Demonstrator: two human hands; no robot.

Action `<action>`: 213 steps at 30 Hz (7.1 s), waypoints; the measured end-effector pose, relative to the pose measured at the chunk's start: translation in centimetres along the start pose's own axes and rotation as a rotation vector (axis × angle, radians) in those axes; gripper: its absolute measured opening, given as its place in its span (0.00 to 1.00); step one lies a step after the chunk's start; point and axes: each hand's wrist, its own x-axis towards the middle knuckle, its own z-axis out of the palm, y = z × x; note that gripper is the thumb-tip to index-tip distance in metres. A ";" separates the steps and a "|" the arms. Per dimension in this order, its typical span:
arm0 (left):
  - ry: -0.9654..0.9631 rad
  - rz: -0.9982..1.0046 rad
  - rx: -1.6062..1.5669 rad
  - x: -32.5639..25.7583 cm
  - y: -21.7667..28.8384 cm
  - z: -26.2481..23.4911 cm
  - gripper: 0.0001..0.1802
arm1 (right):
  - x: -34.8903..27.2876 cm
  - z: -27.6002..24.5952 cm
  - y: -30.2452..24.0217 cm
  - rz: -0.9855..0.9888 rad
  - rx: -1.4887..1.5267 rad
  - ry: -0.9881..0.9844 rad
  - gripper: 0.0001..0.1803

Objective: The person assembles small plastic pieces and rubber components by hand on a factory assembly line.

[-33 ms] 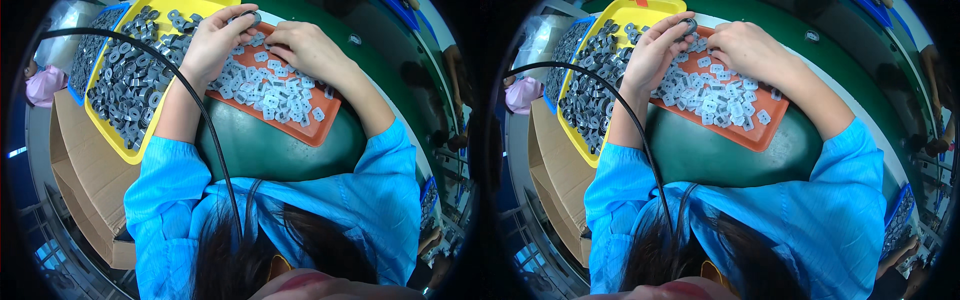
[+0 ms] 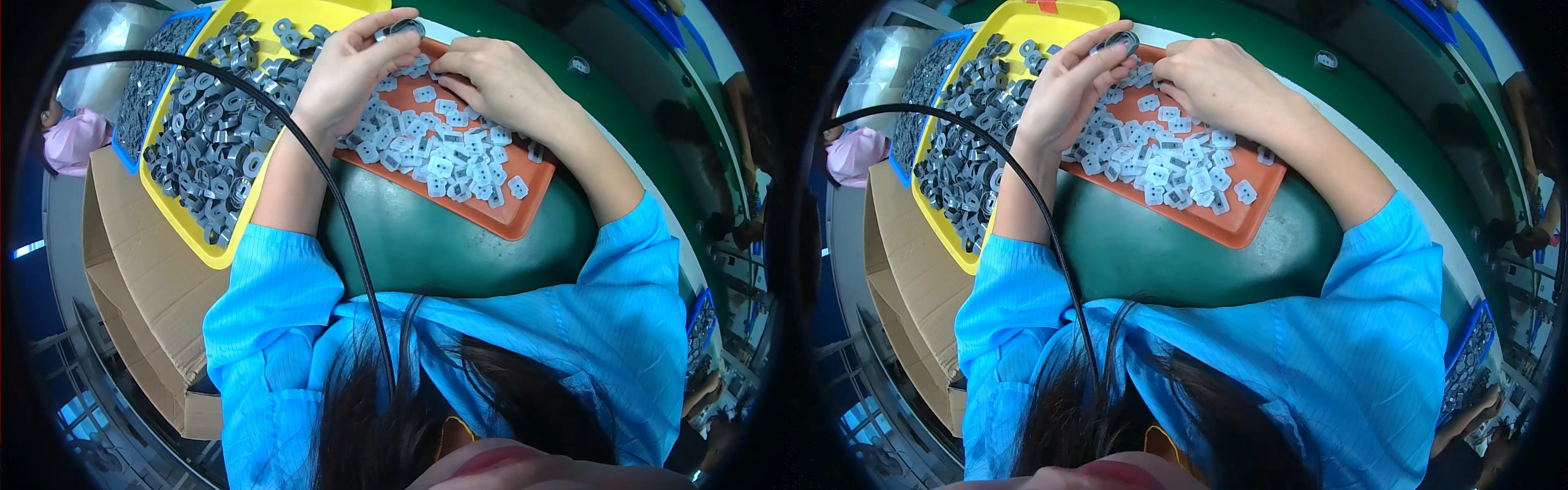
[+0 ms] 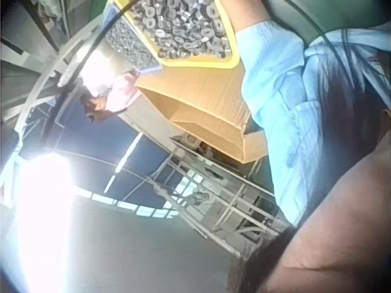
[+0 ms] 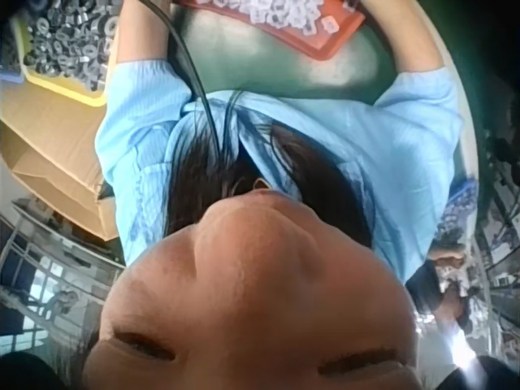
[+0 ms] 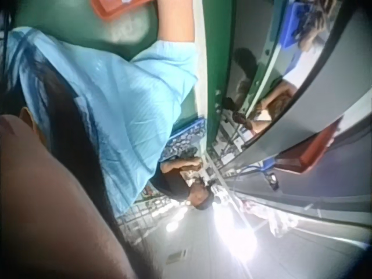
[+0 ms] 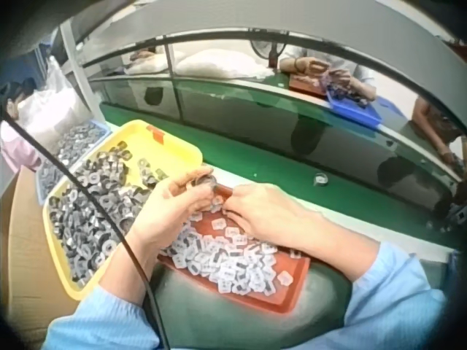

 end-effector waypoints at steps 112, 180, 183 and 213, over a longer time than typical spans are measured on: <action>0.106 0.657 0.874 -1.8 -0.2 5.3 0.23 | 0.5 -1.3 2.0 0.551 1.230 -0.012 0.07; -0.026 0.100 0.107 -1.4 -0.9 4.3 0.29 | 0.0 -3.8 -1.0 0.516 1.013 0.154 0.10; 0.120 0.284 0.598 -1.9 0.2 6.0 0.21 | -0.2 -2.8 -1.1 0.262 0.361 0.374 0.09; -0.066 0.621 1.007 -1.6 0.1 3.7 0.22 | -0.7 -3.3 1.5 0.587 1.073 -0.206 0.05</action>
